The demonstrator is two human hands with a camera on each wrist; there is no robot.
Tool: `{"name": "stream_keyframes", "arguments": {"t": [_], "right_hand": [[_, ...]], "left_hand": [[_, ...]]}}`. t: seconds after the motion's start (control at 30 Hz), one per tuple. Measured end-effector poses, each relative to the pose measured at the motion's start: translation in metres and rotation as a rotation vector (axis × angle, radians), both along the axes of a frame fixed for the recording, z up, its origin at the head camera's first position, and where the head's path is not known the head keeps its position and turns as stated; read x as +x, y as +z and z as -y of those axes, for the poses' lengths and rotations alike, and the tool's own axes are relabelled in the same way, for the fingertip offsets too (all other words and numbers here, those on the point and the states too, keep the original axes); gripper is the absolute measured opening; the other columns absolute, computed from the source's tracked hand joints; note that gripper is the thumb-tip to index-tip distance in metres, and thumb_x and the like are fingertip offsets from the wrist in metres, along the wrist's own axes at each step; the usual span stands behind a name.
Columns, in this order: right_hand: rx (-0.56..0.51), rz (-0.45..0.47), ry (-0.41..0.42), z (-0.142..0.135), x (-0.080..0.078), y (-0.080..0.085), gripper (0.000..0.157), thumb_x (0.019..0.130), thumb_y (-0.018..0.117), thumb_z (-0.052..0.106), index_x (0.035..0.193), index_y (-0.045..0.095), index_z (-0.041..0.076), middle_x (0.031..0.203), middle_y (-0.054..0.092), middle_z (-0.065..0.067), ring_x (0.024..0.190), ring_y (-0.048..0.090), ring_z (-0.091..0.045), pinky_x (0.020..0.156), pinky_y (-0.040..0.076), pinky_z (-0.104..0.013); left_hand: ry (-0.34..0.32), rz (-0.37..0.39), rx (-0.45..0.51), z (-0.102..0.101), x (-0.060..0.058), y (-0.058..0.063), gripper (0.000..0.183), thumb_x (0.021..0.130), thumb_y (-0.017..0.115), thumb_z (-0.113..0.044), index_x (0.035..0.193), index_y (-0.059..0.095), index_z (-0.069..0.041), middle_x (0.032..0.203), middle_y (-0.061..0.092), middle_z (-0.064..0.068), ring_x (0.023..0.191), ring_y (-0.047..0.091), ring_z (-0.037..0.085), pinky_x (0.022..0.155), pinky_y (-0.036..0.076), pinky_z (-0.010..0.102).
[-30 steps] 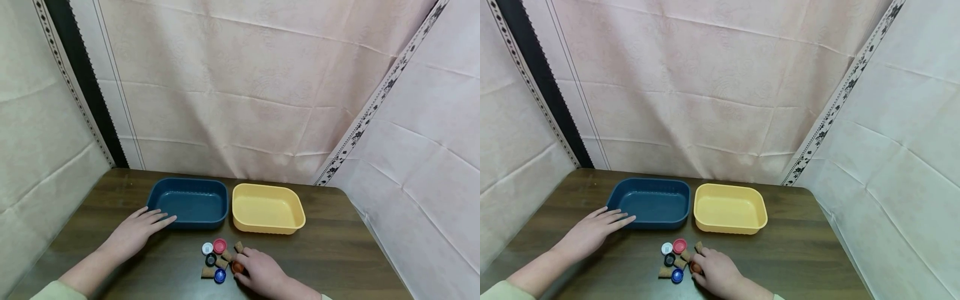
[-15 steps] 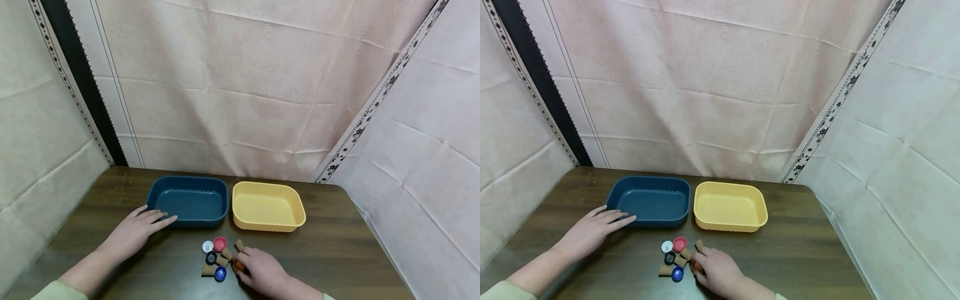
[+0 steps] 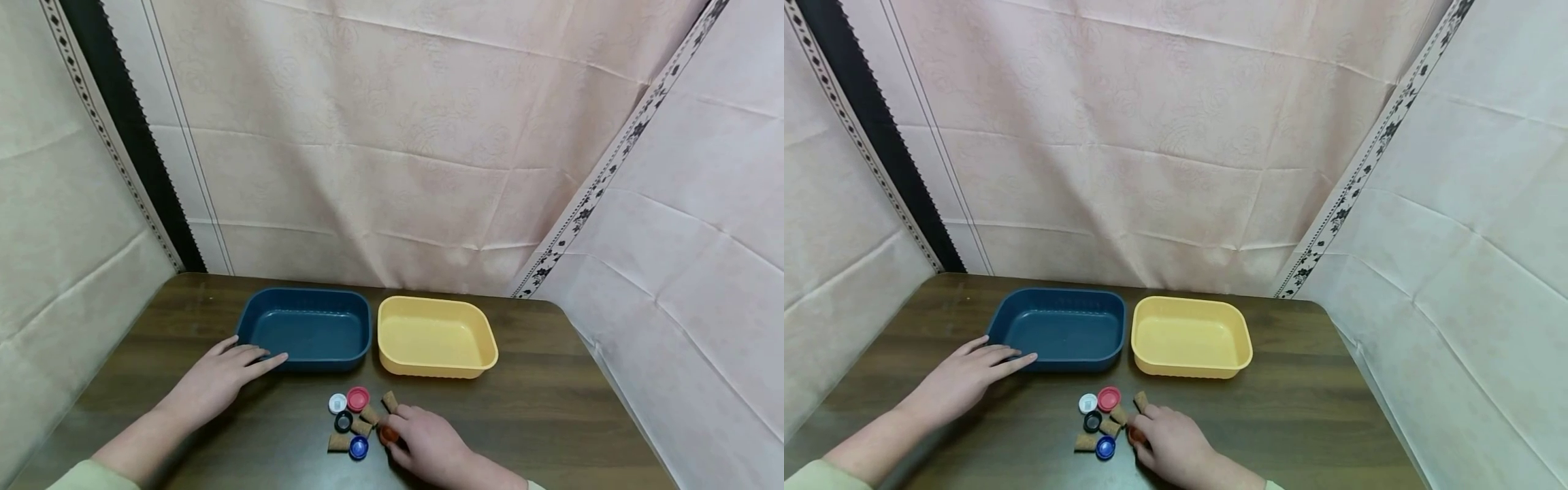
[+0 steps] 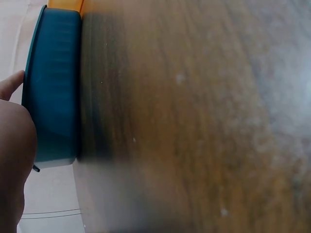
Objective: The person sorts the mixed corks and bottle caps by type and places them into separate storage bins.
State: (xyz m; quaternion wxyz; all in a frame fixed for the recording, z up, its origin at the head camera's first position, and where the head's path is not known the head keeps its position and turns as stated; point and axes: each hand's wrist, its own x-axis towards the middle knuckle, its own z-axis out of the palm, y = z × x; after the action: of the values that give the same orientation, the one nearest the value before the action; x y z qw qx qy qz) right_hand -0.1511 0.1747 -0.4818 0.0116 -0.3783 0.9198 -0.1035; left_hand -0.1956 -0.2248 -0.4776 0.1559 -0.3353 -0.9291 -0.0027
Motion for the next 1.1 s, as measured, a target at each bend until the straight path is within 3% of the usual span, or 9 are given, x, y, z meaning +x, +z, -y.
{"name": "stream_keyframes", "arguments": {"t": [0.53, 0.87, 1.1], "right_hand": [[-0.044, -0.012, -0.016, -0.002, -0.002, 0.005, 0.025, 0.093, 0.067, 0.031, 0.118, 0.067, 0.024, 0.098, 0.057, 0.013, 0.079, 0.051, 0.000, 0.067, 0.050, -0.019], [-0.071, -0.001, -0.061, 0.009, -0.010, 0.025, 0.029, 0.094, 0.067, 0.030, 0.122, 0.067, 0.020, 0.107, 0.061, 0.009, 0.087, 0.057, -0.002, 0.077, 0.055, -0.025], [-0.080, -0.007, -0.088, 0.018, -0.018, 0.039, 0.031, 0.093, 0.068, 0.031, 0.122, 0.067, 0.020, 0.103, 0.058, 0.009, 0.080, 0.053, -0.003, 0.072, 0.053, -0.022]], "left_hand": [[-0.016, -0.020, 0.014, -0.001, 0.000, 0.001, 0.091, 0.074, 0.070, 0.020, 0.148, 0.049, -0.029, 0.121, 0.066, 0.001, 0.113, 0.062, 0.024, 0.106, 0.038, 0.059], [0.003, -0.034, 0.028, -0.001, 0.003, 0.000, 0.093, 0.073, 0.072, 0.019, 0.148, 0.048, -0.030, 0.122, 0.067, 0.002, 0.115, 0.062, 0.025, 0.108, 0.037, 0.059], [0.021, -0.013, 0.012, -0.004, 0.004, 0.001, 0.090, 0.076, 0.071, 0.018, 0.149, 0.048, -0.030, 0.123, 0.066, 0.003, 0.117, 0.061, 0.025, 0.109, 0.037, 0.058]]}}
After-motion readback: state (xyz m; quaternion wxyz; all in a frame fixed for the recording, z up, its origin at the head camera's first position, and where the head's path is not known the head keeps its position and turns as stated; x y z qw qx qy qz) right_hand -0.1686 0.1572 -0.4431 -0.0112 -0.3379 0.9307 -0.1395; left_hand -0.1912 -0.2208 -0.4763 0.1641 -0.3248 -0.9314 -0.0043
